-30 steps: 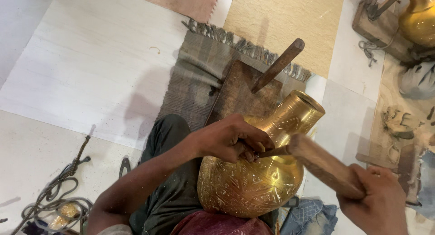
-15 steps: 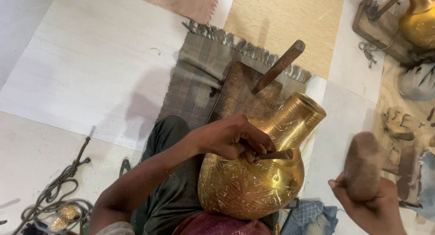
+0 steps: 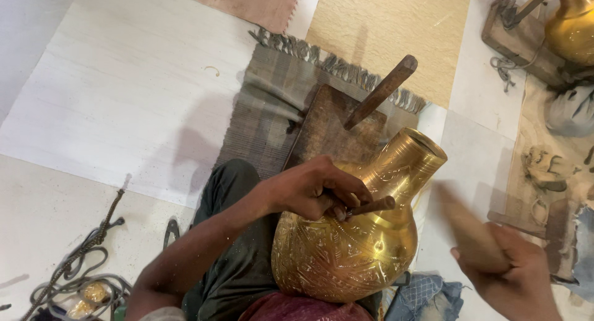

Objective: The person sits on the floor and uses a metal chisel and a wooden mallet to engrave decorative patterns into a brass vase. They repeatedly strike the chisel to create fine lines and motifs on the vase's surface.

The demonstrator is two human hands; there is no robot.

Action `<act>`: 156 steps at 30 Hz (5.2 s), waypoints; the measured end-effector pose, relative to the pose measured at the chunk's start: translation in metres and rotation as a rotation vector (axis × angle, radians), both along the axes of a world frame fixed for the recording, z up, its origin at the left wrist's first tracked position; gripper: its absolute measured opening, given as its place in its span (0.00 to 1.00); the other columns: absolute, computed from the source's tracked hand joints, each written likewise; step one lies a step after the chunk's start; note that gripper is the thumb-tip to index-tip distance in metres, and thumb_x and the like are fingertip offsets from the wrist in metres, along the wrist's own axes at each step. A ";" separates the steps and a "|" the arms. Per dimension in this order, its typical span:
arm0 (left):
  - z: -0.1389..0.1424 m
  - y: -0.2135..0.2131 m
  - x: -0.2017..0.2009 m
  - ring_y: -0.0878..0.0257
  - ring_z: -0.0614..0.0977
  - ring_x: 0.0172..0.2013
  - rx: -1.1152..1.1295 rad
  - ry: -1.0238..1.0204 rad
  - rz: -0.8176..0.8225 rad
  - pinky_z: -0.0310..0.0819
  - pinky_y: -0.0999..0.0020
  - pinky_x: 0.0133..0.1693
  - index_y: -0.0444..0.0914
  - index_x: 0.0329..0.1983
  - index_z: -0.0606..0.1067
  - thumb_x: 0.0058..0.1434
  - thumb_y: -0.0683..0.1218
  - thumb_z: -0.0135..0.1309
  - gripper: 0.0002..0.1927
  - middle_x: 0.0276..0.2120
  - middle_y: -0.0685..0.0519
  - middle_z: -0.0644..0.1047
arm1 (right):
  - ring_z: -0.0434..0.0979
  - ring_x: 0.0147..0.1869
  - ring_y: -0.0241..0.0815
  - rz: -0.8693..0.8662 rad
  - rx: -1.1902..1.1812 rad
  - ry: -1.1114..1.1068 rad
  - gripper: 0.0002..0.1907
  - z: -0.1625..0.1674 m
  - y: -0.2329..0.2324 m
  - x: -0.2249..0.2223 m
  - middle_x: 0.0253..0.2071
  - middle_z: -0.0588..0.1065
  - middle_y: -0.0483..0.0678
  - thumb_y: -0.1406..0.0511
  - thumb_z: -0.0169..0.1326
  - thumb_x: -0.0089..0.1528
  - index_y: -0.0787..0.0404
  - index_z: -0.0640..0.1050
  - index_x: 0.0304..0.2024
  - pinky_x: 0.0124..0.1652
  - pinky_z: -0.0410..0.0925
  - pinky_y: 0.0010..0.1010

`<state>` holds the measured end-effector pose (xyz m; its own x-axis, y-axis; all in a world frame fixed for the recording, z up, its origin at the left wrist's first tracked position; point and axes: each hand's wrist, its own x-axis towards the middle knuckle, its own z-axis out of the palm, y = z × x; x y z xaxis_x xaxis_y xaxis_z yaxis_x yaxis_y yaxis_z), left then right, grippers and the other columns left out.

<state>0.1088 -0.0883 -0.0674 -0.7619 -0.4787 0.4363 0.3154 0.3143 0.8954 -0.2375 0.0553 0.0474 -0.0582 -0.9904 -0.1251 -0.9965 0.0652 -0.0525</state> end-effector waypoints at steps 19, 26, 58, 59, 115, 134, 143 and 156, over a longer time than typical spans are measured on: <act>-0.009 -0.008 0.004 0.67 0.86 0.28 0.017 0.009 -0.071 0.82 0.74 0.28 0.36 0.52 0.80 0.56 0.31 0.58 0.20 0.33 0.49 0.86 | 0.81 0.43 0.53 0.121 -0.053 0.012 0.31 0.002 -0.012 -0.013 0.38 0.79 0.54 0.66 0.69 0.40 0.62 0.80 0.48 0.44 0.73 0.42; -0.020 -0.006 0.003 0.67 0.88 0.32 0.016 0.103 0.003 0.88 0.74 0.33 0.36 0.52 0.79 0.58 0.31 0.59 0.19 0.36 0.49 0.85 | 0.80 0.36 0.40 -0.110 0.329 0.407 0.14 0.014 -0.025 0.017 0.30 0.78 0.45 0.62 0.71 0.52 0.51 0.83 0.40 0.42 0.75 0.32; -0.023 -0.013 0.007 0.64 0.88 0.34 0.159 0.146 -0.049 0.88 0.70 0.36 0.34 0.52 0.79 0.52 0.28 0.52 0.24 0.35 0.49 0.85 | 0.76 0.30 0.43 0.023 0.071 0.019 0.17 0.034 -0.044 0.037 0.24 0.75 0.49 0.68 0.68 0.45 0.59 0.80 0.36 0.32 0.69 0.36; -0.024 -0.012 0.007 0.63 0.89 0.36 0.206 0.176 -0.045 0.89 0.69 0.38 0.34 0.53 0.79 0.53 0.27 0.51 0.24 0.37 0.49 0.84 | 0.76 0.30 0.43 -0.034 0.129 0.037 0.17 0.036 -0.044 0.038 0.25 0.75 0.49 0.67 0.68 0.46 0.59 0.80 0.37 0.33 0.70 0.36; -0.052 -0.032 0.004 0.62 0.89 0.35 0.143 0.205 -0.096 0.88 0.69 0.37 0.30 0.50 0.78 0.53 0.28 0.55 0.20 0.37 0.44 0.85 | 0.75 0.28 0.46 -0.144 0.217 -0.131 0.16 0.026 -0.056 0.024 0.28 0.75 0.49 0.61 0.67 0.51 0.56 0.80 0.39 0.34 0.69 0.39; -0.067 -0.043 -0.004 0.64 0.84 0.24 0.078 0.200 -0.147 0.81 0.72 0.26 0.30 0.48 0.80 0.52 0.28 0.57 0.19 0.32 0.44 0.85 | 0.79 0.30 0.42 -0.200 0.277 -0.156 0.23 0.034 -0.063 0.034 0.27 0.77 0.45 0.66 0.66 0.45 0.53 0.80 0.44 0.34 0.71 0.34; -0.072 -0.043 -0.004 0.63 0.85 0.29 0.067 0.245 -0.053 0.78 0.73 0.28 0.31 0.48 0.80 0.51 0.26 0.51 0.22 0.36 0.44 0.85 | 0.79 0.33 0.44 -0.108 0.350 0.267 0.16 0.030 -0.067 0.037 0.25 0.77 0.49 0.64 0.72 0.49 0.54 0.81 0.38 0.37 0.70 0.36; -0.083 -0.044 -0.007 0.60 0.89 0.35 0.101 0.251 -0.061 0.89 0.67 0.39 0.30 0.49 0.80 0.48 0.26 0.47 0.25 0.37 0.42 0.85 | 0.78 0.32 0.47 -0.168 0.307 0.171 0.19 0.038 -0.074 0.052 0.26 0.76 0.48 0.63 0.70 0.51 0.53 0.80 0.44 0.34 0.71 0.37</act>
